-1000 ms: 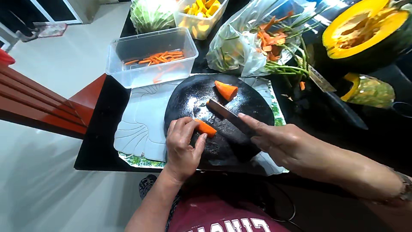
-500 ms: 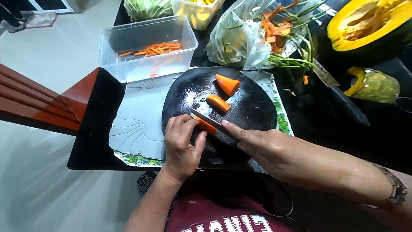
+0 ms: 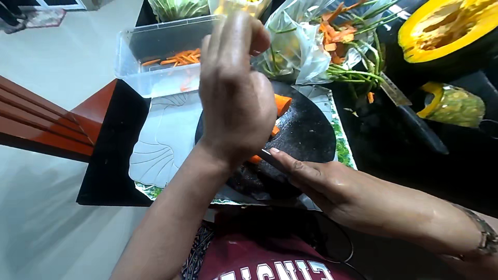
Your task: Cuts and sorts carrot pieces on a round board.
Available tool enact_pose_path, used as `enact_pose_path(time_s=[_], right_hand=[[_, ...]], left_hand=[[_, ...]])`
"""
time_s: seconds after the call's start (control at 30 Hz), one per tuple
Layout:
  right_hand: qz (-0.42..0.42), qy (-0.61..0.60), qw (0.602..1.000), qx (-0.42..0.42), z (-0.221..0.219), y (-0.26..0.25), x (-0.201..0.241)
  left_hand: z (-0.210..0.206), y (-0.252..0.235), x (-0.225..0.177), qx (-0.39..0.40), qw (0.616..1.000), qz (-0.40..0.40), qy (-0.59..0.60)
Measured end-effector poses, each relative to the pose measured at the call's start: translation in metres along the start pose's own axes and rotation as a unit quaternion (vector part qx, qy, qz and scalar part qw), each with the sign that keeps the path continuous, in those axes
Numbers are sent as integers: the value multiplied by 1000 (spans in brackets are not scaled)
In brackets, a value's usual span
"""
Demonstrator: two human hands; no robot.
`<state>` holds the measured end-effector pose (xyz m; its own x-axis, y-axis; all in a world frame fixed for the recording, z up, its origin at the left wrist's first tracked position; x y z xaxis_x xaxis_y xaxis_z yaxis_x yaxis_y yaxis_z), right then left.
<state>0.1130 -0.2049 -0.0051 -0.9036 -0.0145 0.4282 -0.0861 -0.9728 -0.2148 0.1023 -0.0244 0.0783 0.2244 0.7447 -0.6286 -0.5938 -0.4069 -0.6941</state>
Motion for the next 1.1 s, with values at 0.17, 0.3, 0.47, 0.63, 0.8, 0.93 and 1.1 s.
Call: enact_pose_path(time_s=[0.17,0.3,0.47,0.63,0.8,0.93,1.1], right_hand=[[11,16,1000,-10,-3,3,1],[21,17,999,-17,-1,3,1],[4,55,998,3,-6,2,6],[6,73,997,10,-11,-2,5],[-11,106,993,48,-17,-11,1],[-70,-82,990,87,-11,-12,-15],[-31,-69,997,16,-8,-4,-11]], left_hand=[[-33,5,14,70,995,46,-48],[-43,9,19,126,988,60,-70],[-59,20,30,207,972,63,-96],[-73,30,39,266,958,44,-101],[-80,39,52,262,960,34,-91],[-78,34,55,257,961,69,-69],[-39,14,48,177,977,98,-65]])
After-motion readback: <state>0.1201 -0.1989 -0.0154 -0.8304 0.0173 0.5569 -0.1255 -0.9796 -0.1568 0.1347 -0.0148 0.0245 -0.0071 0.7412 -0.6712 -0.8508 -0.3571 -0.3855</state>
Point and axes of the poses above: each hand's wrist, its own y-axis away from the middle knuckle, its own z-axis out of the back of the hand, x = y × z, the point moved 6 cm from there along -y, towards the middle knuckle, and after that the axes turned 10 degrees about z, right-handed, at the moved point
